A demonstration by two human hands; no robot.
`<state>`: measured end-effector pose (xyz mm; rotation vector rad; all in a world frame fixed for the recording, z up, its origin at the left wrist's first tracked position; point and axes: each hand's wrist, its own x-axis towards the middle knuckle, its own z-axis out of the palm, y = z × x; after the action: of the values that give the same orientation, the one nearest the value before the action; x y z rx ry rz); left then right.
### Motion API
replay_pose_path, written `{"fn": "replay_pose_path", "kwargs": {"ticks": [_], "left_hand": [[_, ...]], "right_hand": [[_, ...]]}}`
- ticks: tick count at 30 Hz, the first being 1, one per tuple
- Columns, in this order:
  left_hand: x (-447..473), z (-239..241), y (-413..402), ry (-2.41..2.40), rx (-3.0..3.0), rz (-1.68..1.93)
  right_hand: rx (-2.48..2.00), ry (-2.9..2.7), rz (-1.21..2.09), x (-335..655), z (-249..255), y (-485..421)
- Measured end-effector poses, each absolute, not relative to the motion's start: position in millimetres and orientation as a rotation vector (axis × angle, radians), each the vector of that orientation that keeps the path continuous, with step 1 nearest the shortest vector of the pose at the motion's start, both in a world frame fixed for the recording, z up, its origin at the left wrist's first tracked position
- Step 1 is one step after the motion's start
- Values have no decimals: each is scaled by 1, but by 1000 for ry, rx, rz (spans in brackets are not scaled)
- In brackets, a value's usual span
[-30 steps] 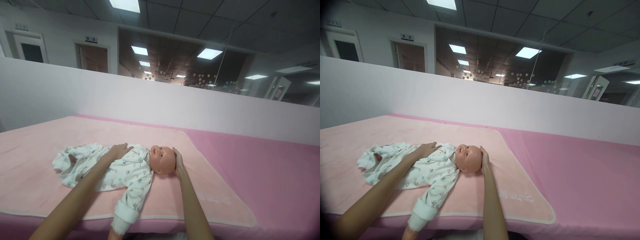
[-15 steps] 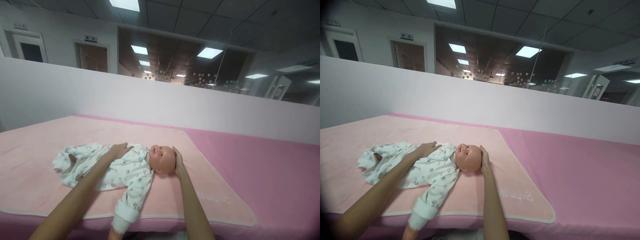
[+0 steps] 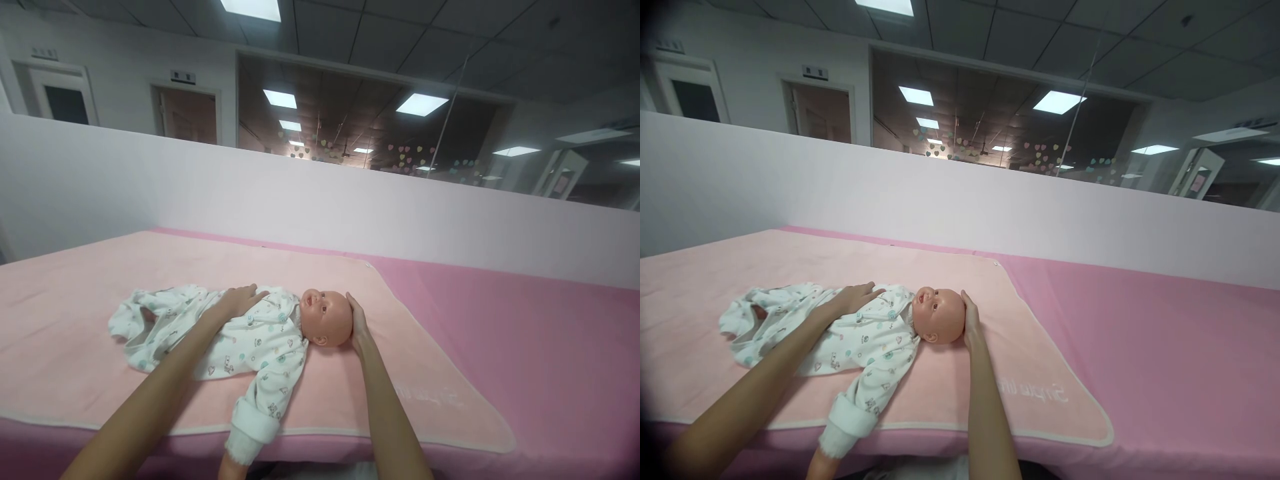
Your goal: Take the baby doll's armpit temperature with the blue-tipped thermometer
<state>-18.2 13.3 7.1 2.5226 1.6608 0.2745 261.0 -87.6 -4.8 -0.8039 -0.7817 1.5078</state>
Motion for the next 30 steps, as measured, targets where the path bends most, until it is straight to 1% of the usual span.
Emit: {"fn": "replay_pose_path", "kwargs": {"ticks": [3,7,9,15,20,26,30], "left_hand": [[-18,7,13,1663,2522,273],[-19,6,13,1650,2519,281],[-19,6,14,1639,2520,287],[-19,5,14,1634,2540,300],[-18,7,12,1652,2525,289],[-19,6,14,1644,2537,289],[-19,5,15,1636,2534,306]], "right_hand": [[-832,-731,1358,263,-6,-85],[-813,-775,1514,260,-6,-88],[-828,-776,1530,259,-4,-90],[-899,-689,1311,264,-1,-89],[-907,-749,1429,259,-1,-90],[-868,-742,1345,265,3,-90],[-826,-773,1431,263,-1,-88]]}}
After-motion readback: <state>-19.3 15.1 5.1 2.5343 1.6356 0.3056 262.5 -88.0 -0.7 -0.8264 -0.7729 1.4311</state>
